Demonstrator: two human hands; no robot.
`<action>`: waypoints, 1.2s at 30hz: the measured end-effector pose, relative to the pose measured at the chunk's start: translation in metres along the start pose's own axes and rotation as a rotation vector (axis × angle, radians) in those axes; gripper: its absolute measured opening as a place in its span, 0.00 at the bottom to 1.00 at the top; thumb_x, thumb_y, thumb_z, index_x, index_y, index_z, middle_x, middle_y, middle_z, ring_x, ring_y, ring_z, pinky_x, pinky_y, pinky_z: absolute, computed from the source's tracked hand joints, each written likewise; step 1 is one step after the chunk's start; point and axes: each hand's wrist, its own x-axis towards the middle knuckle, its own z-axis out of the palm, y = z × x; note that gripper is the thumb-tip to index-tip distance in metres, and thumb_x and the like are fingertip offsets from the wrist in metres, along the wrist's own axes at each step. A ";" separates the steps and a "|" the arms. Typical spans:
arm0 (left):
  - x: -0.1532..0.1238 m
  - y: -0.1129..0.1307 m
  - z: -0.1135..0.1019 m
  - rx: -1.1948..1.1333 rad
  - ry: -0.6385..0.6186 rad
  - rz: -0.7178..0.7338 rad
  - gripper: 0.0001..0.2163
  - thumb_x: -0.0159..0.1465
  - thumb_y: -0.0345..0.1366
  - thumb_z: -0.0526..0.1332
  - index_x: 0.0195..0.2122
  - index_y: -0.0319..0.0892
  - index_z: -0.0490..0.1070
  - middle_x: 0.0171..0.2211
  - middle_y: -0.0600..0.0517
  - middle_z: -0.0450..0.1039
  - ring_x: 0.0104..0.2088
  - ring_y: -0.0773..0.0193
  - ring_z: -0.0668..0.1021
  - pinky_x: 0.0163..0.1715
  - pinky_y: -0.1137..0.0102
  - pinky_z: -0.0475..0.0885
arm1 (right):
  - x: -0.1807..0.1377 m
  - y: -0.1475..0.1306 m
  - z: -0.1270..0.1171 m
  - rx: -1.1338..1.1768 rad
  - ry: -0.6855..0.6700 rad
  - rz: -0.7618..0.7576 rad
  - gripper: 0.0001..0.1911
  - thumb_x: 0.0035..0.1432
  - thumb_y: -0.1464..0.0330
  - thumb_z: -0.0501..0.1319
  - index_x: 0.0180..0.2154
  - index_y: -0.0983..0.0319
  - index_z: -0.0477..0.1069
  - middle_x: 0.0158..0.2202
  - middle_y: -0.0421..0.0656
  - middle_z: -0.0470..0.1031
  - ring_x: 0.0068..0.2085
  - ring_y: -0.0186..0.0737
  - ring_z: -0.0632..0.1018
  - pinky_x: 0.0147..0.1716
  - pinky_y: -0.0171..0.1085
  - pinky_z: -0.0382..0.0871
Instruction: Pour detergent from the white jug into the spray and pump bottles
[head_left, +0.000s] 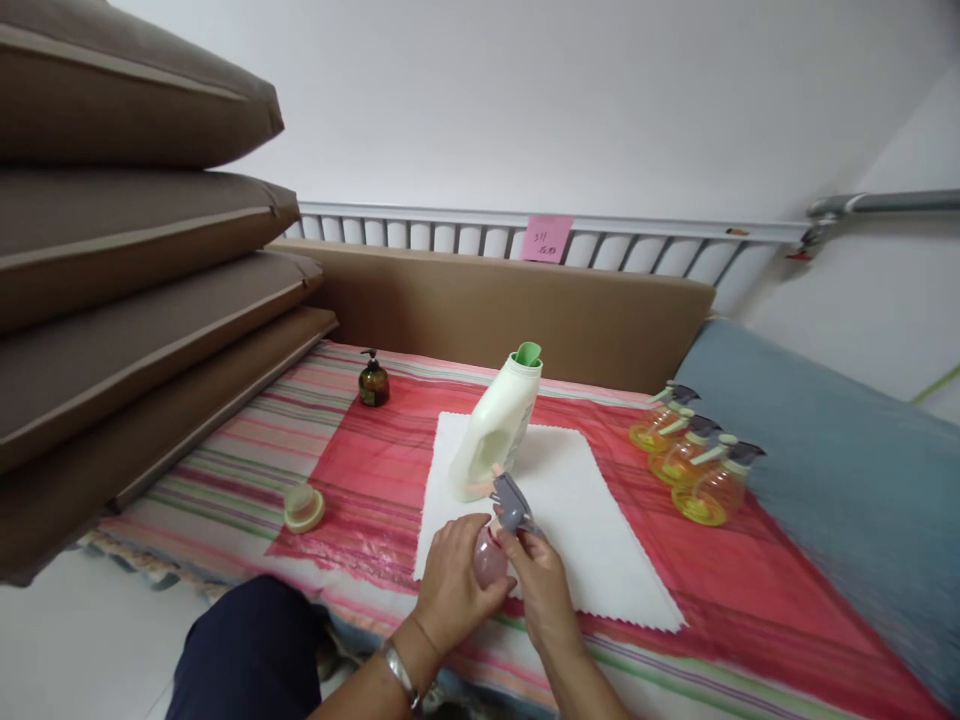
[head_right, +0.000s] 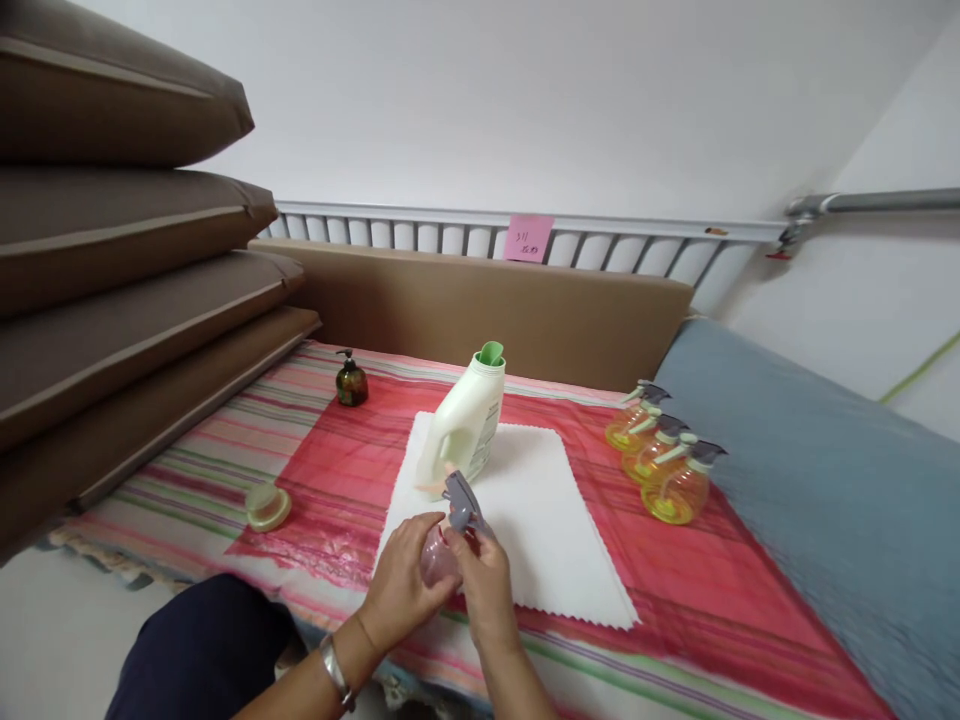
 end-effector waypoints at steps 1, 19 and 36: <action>0.001 0.000 0.000 -0.007 -0.004 0.007 0.28 0.49 0.32 0.63 0.53 0.42 0.61 0.48 0.44 0.70 0.47 0.50 0.71 0.48 0.54 0.67 | 0.001 0.002 0.000 -0.010 0.013 -0.016 0.20 0.47 0.58 0.66 0.40 0.62 0.73 0.40 0.45 0.78 0.43 0.47 0.75 0.45 0.41 0.66; -0.002 -0.008 -0.011 -0.121 -0.023 0.106 0.30 0.54 0.37 0.63 0.59 0.52 0.57 0.50 0.48 0.69 0.47 0.55 0.71 0.47 0.60 0.66 | -0.015 -0.007 0.002 -0.028 -0.095 -0.008 0.22 0.51 0.58 0.64 0.47 0.60 0.67 0.45 0.44 0.75 0.49 0.46 0.72 0.52 0.43 0.62; -0.002 -0.016 -0.013 -0.127 -0.058 0.108 0.35 0.51 0.35 0.66 0.60 0.51 0.54 0.50 0.49 0.67 0.48 0.55 0.70 0.48 0.62 0.65 | -0.013 -0.008 0.010 0.097 -0.141 0.046 0.20 0.51 0.58 0.64 0.44 0.60 0.68 0.45 0.42 0.74 0.50 0.44 0.71 0.52 0.41 0.61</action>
